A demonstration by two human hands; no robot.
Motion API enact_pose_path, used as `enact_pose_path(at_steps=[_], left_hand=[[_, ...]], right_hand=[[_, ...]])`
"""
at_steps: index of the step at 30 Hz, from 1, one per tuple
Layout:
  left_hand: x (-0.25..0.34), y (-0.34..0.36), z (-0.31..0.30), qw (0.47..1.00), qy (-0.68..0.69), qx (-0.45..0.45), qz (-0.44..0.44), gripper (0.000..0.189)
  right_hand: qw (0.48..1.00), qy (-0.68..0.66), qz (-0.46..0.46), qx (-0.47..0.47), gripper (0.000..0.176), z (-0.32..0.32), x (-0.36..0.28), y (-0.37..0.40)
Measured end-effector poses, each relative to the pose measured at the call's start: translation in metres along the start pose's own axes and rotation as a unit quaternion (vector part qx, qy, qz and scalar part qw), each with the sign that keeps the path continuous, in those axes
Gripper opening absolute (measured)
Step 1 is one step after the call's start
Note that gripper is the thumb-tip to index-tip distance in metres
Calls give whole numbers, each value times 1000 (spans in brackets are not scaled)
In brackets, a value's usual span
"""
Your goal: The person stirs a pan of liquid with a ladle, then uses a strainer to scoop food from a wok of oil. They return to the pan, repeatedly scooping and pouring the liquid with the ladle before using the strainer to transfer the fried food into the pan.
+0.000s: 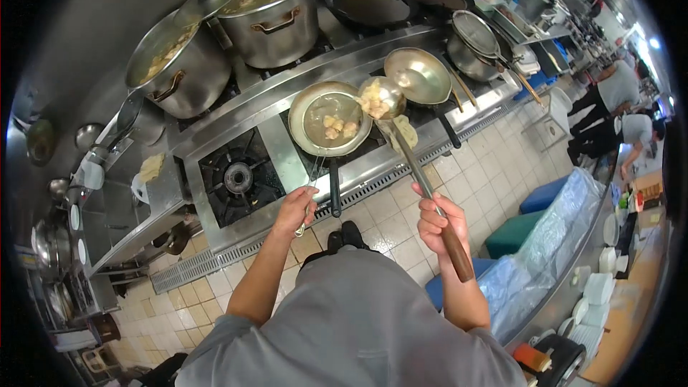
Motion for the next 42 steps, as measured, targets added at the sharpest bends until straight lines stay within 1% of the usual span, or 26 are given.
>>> enact_pose_path(at_steps=[2, 4, 7, 8, 9, 10, 11, 12, 13, 14, 15, 16, 18, 20, 22, 23, 24, 25, 26, 27, 28, 30, 34, 38, 40, 42], left_hand=[[0, -1, -2, 1000, 0, -3, -9, 29], [1, -6, -7, 999, -47, 11, 10, 28], [0, -4, -6, 999, -43, 25, 17, 23], [-6, -18, -15, 997, -64, 21, 36, 20], [-20, -26, -24, 999, 3, 24, 24, 17], [-14, -9, -7, 996, -17, 84, 10, 16], [-23, -24, -15, 999, -18, 20, 27, 16], [-21, -21, -8, 999, 6, 31, 16, 18], [-11, -10, 6, 998, -24, 54, 28, 20], [-10, -11, 11, 999, -35, 17, 33, 23], [-13, -14, 13, 998, -25, 47, 27, 26], [-17, -27, 2, 997, -30, 48, 43, 28], [-15, -20, 26, 996, -21, 58, 64, 29], [-15, -24, 35, 992, -17, 76, 96, 31], [-20, -28, 48, 988, -1, 103, 116, 31], [-21, -28, 60, 989, 4, 90, 116, 32], [-23, -30, 74, 989, 38, 82, 118, 26], [-26, -33, 83, 989, -14, 111, 96, 22], [-21, -24, 99, 985, -70, 142, 73, 37], [-20, -1, 135, 971, -80, 199, 107, 43], [-22, -7, 135, 971, -83, 199, 106, 43], [-22, -30, 136, 981, -29, 157, 107, 44], [-24, -14, 176, 977, -28, 185, 100, 48], [-24, -19, 182, 980, -7, 166, 112, 46], [-23, -21, 173, 975, -34, 187, 118, 42], [-25, -20, 176, 975, -30, 184, 123, 39]], right_hand=[[999, 9, -48, 11, 44, -4, -7, 30], [996, -2, -80, 32, 44, -9, -10, 63], [986, -56, -150, 46, 44, -31, -27, 116], [976, -56, -202, 59, 44, -47, -43, 136], [975, -54, -213, 29, 43, -57, -49, 155], [972, -54, -230, 5, 43, -66, -55, 182], [961, -43, -270, 34, 41, -77, -67, 208], [952, -35, -299, 59, 39, -87, -81, 230], [936, -35, -340, 87, 38, -101, -94, 260], [923, -32, -368, 107, 36, -112, -109, 287], [904, -41, -401, 143, 33, -127, -130, 316], [887, -39, -434, 156, 33, -148, -150, 349], [844, -18, -502, 186, 31, -175, -189, 418], [799, 9, -542, 260, 30, -214, -228, 492], [730, 58, -562, 384, 20, -260, -260, 567], [728, 53, -565, 385, 20, -280, -274, 592], [674, 94, -554, 480, 16, -306, -285, 629], [612, 132, -531, 571, 14, -329, -292, 664], [611, 125, -528, 576, 14, -349, -295, 680], [581, 143, -511, 617, 16, -365, -300, 702], [548, 163, -495, 654, 19, -379, -304, 721], [540, 164, -480, 672, 17, -412, -308, 745], [512, 154, -470, 702, 15, -461, -301, 771], [518, 116, -503, 682, 13, -481, -295, 784], [540, 92, -545, 635, 13, -485, -294, 785], [545, 89, -546, 630, 12, -488, -292, 787]])
Point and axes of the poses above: each hand's wrist, its own y-axis away from the middle knuckle, its own z-axis out of the palm, x = y × z, the point moved 10 cm from there along -y, towards the middle knuckle, and after that the axes turned 13 degrees about y, right-handed, at the moved point
